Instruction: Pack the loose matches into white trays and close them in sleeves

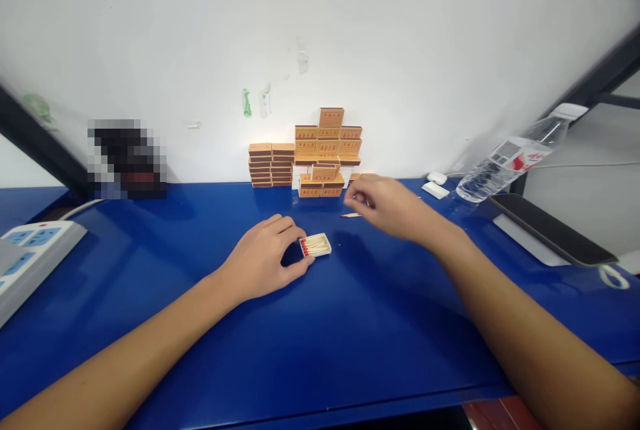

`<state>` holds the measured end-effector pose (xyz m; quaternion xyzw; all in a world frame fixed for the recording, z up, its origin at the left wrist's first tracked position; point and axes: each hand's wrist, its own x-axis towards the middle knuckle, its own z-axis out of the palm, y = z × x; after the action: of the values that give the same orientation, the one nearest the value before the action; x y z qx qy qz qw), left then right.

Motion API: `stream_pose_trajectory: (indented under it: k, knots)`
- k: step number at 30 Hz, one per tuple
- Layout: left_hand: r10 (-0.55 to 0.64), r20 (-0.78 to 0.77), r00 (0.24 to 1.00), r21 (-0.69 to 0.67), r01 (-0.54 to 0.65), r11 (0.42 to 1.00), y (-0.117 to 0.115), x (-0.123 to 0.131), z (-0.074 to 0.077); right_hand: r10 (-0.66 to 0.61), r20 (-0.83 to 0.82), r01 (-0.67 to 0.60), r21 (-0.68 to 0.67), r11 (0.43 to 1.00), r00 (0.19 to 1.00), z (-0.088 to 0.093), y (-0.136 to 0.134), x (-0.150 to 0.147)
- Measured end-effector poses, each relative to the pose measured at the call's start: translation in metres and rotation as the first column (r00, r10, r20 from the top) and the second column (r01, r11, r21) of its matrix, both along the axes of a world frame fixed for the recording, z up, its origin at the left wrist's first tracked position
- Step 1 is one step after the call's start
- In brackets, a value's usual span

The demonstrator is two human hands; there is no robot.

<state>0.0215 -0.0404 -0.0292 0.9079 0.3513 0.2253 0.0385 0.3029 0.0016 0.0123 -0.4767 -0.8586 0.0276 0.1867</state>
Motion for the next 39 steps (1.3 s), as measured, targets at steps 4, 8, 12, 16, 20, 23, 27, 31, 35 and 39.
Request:
stream_pose_trajectory:
  k: [4, 8, 12, 16, 20, 23, 27, 31, 35, 39]
  knots:
    - [0.009, 0.013, 1.000, -0.028, -0.009, 1.000, 0.000, 0.000, 0.001, -0.166, 0.092, 0.172, -0.067, 0.983, 0.982, -0.001, 0.022, 0.039]
    - [0.022, 0.006, 1.000, -0.058, -0.021, 0.998, 0.000, -0.001, 0.002, -0.020, -0.034, 0.010, -0.266, 0.964, 0.999, -0.014, 0.032, 0.042]
    - [0.024, -0.010, 1.000, -0.051, -0.024, 0.998, 0.002, -0.002, 0.000, 0.036, -0.017, -0.039, -0.292, 0.956, 0.999, -0.026, 0.032, 0.024]
    - [0.021, -0.016, 1.000, -0.041, -0.022, 0.999, 0.003, -0.002, 0.000, 0.037, 0.024, -0.028, -0.299, 0.954, 0.999, -0.030, 0.031, 0.021]
    - [0.020, -0.010, 1.000, -0.046, -0.021, 0.999, 0.002, -0.001, 0.001, 0.066, 0.023, -0.057, -0.287, 0.956, 0.998, -0.027, 0.027, 0.023]
    - [0.024, -0.017, 1.000, -0.048, -0.025, 0.999, 0.001, -0.001, 0.001, 0.094, 0.004, -0.090, -0.261, 0.961, 0.996, -0.020, 0.014, 0.013]
    - [0.019, -0.022, 1.000, -0.041, -0.020, 0.999, 0.000, -0.002, 0.001, 0.175, 0.016, -0.168, -0.207, 0.964, 0.984, -0.012, -0.015, -0.019]
    - [0.018, -0.039, 0.999, -0.023, -0.019, 1.000, 0.001, -0.001, 0.001, 0.232, 0.155, -0.220, -0.090, 0.971, 0.960, -0.013, -0.037, -0.049]
    - [0.011, -0.057, 0.998, -0.015, -0.012, 1.000, 0.002, -0.001, 0.001, 0.197, 0.267, -0.197, -0.026, 0.980, 0.943, -0.015, -0.041, -0.059]
    - [0.010, -0.049, 0.999, -0.016, -0.011, 1.000, 0.001, -0.001, 0.000, 0.175, 0.225, -0.173, -0.030, 0.984, 0.959, -0.016, -0.039, -0.059]
